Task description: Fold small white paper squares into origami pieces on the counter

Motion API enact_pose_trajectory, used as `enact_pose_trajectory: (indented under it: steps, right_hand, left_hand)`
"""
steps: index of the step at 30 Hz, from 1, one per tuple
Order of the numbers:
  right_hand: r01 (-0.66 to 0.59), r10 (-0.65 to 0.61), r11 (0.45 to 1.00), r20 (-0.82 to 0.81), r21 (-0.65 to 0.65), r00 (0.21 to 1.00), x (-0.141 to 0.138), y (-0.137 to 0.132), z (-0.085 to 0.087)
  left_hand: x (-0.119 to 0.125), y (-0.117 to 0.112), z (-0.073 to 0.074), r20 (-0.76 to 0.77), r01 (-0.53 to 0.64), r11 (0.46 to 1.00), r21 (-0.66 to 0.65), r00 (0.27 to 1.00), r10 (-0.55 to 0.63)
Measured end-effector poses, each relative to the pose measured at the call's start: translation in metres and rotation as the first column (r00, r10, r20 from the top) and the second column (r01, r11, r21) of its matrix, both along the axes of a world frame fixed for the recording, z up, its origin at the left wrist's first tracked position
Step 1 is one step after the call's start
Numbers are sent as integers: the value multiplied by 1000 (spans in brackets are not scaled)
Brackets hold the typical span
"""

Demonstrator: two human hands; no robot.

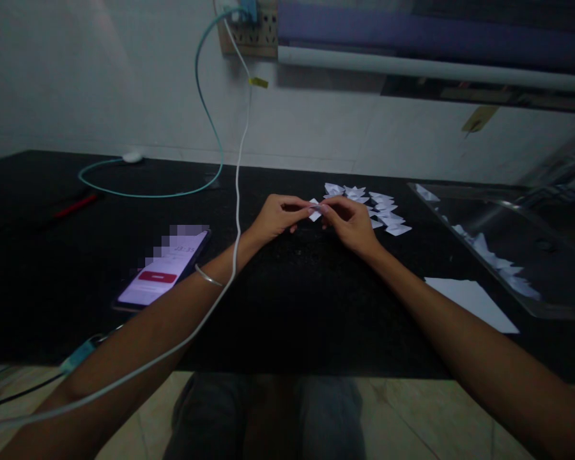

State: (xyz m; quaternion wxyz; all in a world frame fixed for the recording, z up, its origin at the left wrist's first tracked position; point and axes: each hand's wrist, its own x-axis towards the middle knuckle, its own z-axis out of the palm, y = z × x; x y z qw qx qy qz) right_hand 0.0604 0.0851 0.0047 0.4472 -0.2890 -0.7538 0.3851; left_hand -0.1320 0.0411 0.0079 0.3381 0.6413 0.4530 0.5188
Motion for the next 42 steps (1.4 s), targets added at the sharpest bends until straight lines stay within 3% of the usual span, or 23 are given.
enact_pose_trajectory:
  steps: [18, 30, 42]
  right_hand:
    - [78, -71, 991, -69, 107, 995, -4, 0, 0]
    - [47, -35, 994, -126, 99, 991, -5, 6, -7]
    - [62, -59, 998, -101, 31, 993, -6, 3, -4]
  left_hand:
    - [1, 6, -5, 48, -16, 1000, 1, 999, 16]
    - [1, 3, -2, 31, -6, 1000, 26, 999, 5]
    - [0, 7, -5, -47, -117, 991, 64, 992, 120]
